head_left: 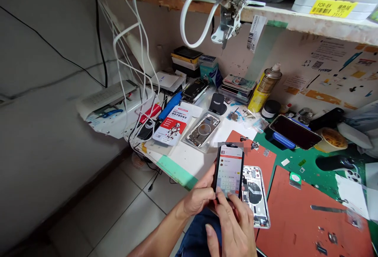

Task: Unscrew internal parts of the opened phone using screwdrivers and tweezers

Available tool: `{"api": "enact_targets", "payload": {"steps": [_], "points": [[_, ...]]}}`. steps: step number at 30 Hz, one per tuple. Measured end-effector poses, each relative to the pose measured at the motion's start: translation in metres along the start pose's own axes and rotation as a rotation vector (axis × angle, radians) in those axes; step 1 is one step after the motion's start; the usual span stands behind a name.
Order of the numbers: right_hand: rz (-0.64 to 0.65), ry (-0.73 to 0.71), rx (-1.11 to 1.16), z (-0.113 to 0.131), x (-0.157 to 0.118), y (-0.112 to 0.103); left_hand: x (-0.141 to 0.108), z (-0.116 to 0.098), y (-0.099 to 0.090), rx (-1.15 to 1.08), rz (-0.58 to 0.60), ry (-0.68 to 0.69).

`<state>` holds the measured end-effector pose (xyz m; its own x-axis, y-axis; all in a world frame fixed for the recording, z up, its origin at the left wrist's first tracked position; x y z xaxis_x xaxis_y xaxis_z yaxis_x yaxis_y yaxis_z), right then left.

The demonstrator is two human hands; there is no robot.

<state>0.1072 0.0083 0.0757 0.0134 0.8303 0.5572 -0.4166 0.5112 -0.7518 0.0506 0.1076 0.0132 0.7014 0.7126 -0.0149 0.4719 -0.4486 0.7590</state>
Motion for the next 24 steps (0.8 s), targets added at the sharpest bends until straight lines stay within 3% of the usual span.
{"api": "enact_targets", "payload": {"steps": [8, 14, 24], "points": [[-0.033, 0.037, -0.038, -0.002, -0.005, -0.002, 0.001, -0.002, 0.002, -0.033, 0.014, 0.035], [-0.039, 0.2, -0.119, -0.024, -0.011, -0.006, -0.001, -0.001, 0.0, -0.012, -0.011, 0.026], [-0.096, 0.084, -0.056, -0.017, -0.01, -0.006, 0.0, -0.003, 0.003, -0.021, -0.003, 0.046]]}}
Point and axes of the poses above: each hand's wrist, its own x-axis towards the middle knuckle, its own y-axis out of the palm, z = x × y, the point moved 7 cm from there along x, towards the middle knuckle, and after that the axes turned 6 degrees about y, right-handed, at the moved point
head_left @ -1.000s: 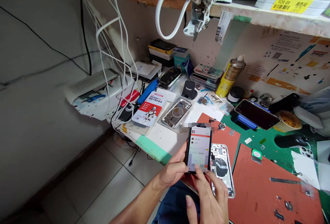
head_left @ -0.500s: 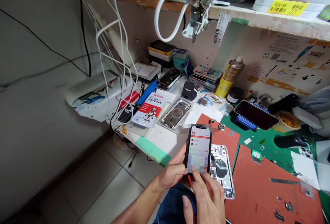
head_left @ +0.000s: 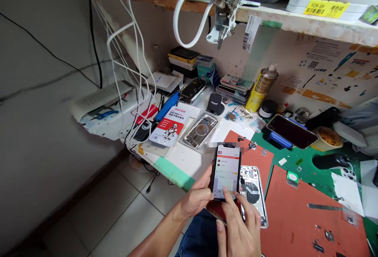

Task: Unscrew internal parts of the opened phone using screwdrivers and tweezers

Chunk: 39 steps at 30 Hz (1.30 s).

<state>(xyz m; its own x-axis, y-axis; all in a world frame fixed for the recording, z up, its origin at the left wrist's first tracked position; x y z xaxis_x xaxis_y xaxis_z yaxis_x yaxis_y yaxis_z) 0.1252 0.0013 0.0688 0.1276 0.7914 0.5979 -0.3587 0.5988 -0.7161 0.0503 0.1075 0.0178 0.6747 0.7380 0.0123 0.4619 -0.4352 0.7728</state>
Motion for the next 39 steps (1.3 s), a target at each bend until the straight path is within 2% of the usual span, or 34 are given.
{"api": "enact_targets", "payload": {"steps": [5, 10, 16, 21, 24, 30, 33, 39], "points": [[-0.013, -0.03, -0.052, 0.001, -0.004, -0.001, 0.0, -0.001, 0.002, 0.004, 0.005, 0.003], [-0.05, 0.126, -0.025, -0.011, -0.003, -0.007, 0.0, -0.001, -0.001, 0.02, 0.002, 0.0], [-0.003, 0.157, -0.033, -0.014, 0.005, -0.005, 0.0, 0.001, -0.003, 0.051, -0.02, -0.015], [0.015, 0.042, -0.013, -0.003, 0.006, -0.002, 0.001, 0.0, 0.0, 0.022, 0.007, -0.002], [0.028, 0.026, -0.015, 0.001, 0.005, 0.0, 0.002, -0.001, 0.001, 0.009, 0.013, 0.005], [-0.155, 0.051, 0.059, 0.005, 0.005, -0.009, 0.0, 0.003, -0.002, 0.004, 0.002, -0.026], [-0.19, 0.04, 0.104, 0.006, 0.004, -0.01, 0.0, 0.002, -0.002, 0.002, 0.004, -0.016], [-0.072, 0.04, 0.076, 0.006, 0.004, -0.004, 0.0, 0.001, 0.0, 0.015, 0.01, -0.018]]}}
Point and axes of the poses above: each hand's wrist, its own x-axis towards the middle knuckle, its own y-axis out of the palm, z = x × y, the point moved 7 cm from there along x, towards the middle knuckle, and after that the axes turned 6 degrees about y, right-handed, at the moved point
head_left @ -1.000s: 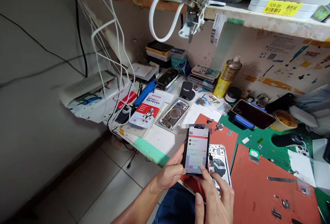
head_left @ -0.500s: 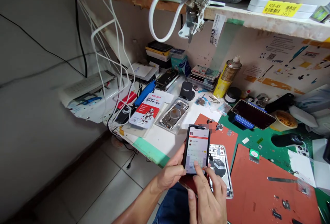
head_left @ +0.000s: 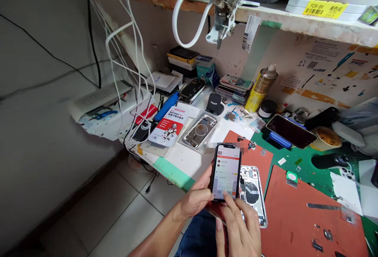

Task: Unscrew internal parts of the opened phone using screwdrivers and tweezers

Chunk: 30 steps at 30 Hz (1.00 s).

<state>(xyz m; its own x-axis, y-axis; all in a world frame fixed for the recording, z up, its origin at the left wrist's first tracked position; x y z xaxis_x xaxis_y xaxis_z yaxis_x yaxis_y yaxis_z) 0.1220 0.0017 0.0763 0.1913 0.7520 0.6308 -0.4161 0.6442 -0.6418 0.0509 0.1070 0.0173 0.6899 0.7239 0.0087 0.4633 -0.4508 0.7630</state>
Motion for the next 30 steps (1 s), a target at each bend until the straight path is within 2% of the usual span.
{"api": "enact_targets", "payload": {"steps": [5, 9, 15, 19, 25, 30], "points": [[0.019, 0.009, -0.016, 0.0, 0.0, -0.001, 0.0, 0.0, 0.001, -0.004, 0.005, -0.002], [0.113, 0.02, -0.059, -0.001, 0.004, 0.005, -0.001, 0.001, -0.003, 0.022, -0.011, 0.012], [0.168, -0.064, -0.141, 0.0, 0.014, 0.009, -0.002, 0.002, -0.005, 0.059, -0.015, -0.005], [0.124, -0.016, -0.111, 0.001, 0.009, 0.006, 0.0, 0.001, -0.004, 0.047, -0.015, 0.024], [-0.036, 0.128, -0.033, -0.007, 0.004, -0.006, -0.001, 0.003, -0.005, 0.035, -0.021, 0.007], [0.041, 0.115, -0.057, -0.016, 0.011, -0.004, -0.002, 0.005, -0.009, 0.032, -0.028, -0.015]]}}
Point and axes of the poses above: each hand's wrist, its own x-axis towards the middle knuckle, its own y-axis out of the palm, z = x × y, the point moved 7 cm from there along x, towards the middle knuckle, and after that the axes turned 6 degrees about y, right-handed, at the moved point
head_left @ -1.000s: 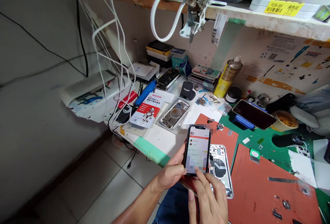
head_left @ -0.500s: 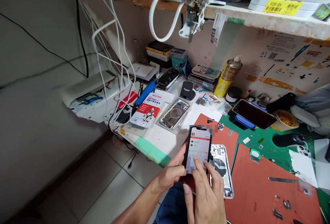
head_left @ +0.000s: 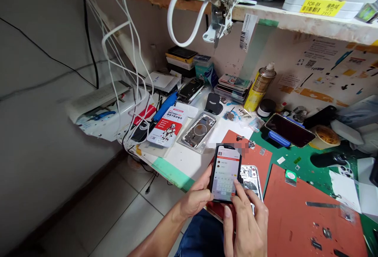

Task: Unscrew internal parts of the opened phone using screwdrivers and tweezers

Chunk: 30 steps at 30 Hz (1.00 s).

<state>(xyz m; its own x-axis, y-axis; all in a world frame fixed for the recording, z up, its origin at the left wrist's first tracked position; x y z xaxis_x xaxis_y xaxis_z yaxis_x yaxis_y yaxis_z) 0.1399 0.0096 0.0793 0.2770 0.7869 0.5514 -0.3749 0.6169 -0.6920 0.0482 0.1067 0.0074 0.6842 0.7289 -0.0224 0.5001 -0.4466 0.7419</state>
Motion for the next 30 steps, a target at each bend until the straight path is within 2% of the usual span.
{"api": "enact_targets", "payload": {"steps": [8, 19, 24, 30], "points": [[0.044, -0.037, -0.08, -0.002, 0.004, 0.004, 0.002, 0.0, 0.0, -0.007, 0.006, 0.014], [-0.121, 0.114, 0.016, 0.0, -0.006, -0.005, 0.002, -0.004, 0.005, 0.03, 0.009, 0.023], [-0.113, 0.134, -0.056, 0.006, -0.001, 0.002, 0.003, -0.005, 0.002, 0.018, -0.02, 0.042], [-0.098, 0.197, -0.121, 0.016, -0.003, 0.007, -0.003, -0.011, 0.017, -0.048, -0.024, 0.071]]}}
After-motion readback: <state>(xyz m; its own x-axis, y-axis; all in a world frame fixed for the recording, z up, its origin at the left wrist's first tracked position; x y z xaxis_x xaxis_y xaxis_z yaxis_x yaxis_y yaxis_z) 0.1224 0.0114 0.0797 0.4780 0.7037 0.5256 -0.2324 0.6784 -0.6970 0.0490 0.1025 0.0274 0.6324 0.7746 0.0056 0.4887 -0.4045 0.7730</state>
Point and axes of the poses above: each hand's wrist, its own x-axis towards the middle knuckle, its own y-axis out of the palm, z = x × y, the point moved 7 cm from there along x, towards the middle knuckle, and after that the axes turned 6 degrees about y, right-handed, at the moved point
